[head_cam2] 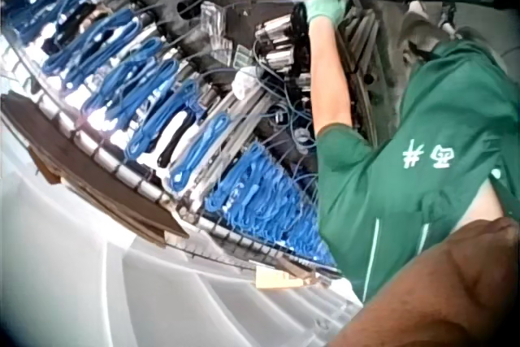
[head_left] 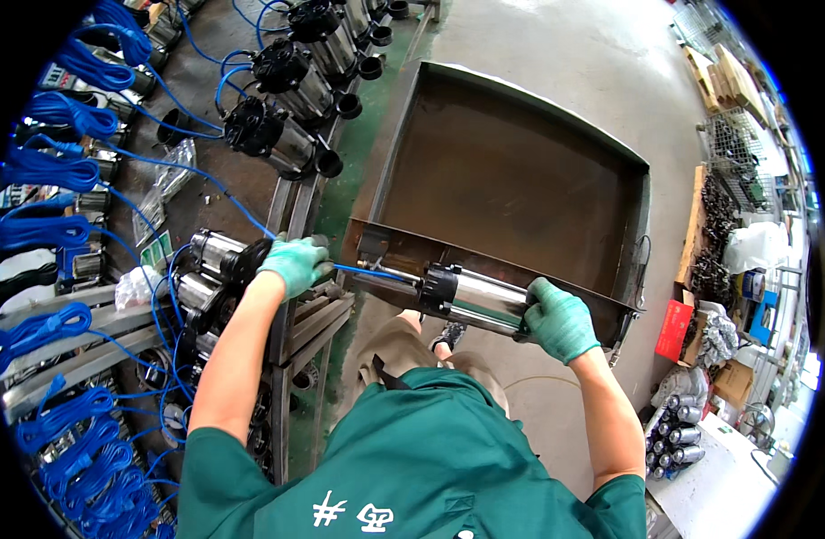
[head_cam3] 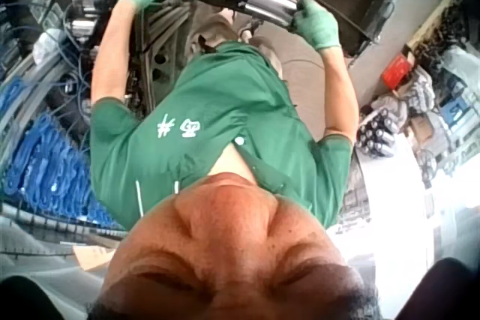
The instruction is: The person repeatedly picks up cylindrical electrical components from a rack, connects a blue cable, and submerges them in a water-filled metal tray to test for leaks or functionality. The person then removes the components, disconnects the cable, and places them back on the rack.
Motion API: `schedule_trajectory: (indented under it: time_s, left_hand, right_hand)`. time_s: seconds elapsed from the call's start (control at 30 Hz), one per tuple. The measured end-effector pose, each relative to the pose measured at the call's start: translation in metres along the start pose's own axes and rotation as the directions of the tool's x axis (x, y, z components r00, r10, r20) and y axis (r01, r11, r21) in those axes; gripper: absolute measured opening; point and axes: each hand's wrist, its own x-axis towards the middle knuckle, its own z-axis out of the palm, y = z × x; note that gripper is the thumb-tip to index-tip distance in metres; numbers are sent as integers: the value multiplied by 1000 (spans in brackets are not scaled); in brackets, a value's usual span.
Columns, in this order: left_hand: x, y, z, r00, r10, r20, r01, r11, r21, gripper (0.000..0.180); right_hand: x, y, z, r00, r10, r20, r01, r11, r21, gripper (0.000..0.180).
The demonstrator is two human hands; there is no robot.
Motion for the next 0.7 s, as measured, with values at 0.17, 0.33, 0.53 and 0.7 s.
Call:
schedule_trajectory:
  time_s: [0.17,0.33,0.53,0.7]
  left_hand:
    - [-27,-10,-49,974,89,-210,-121,982,-147,25]
    - [7,25,-45,842,254,-476,-338,936,-97,16]
    - [114,81,-20,803,341,-489,-353,933,72,17]
    - [163,85,15,830,205,-519,-290,953,-87,14]
  right_hand:
    - [-19,46,-50,973,57,-225,23,941,336,13]
    - [1,50,-107,958,166,-234,-133,980,151,14]
    - [102,65,-83,959,202,-200,-251,931,-264,32]
    - [162,88,-37,962,199,-187,-247,925,-288,31]
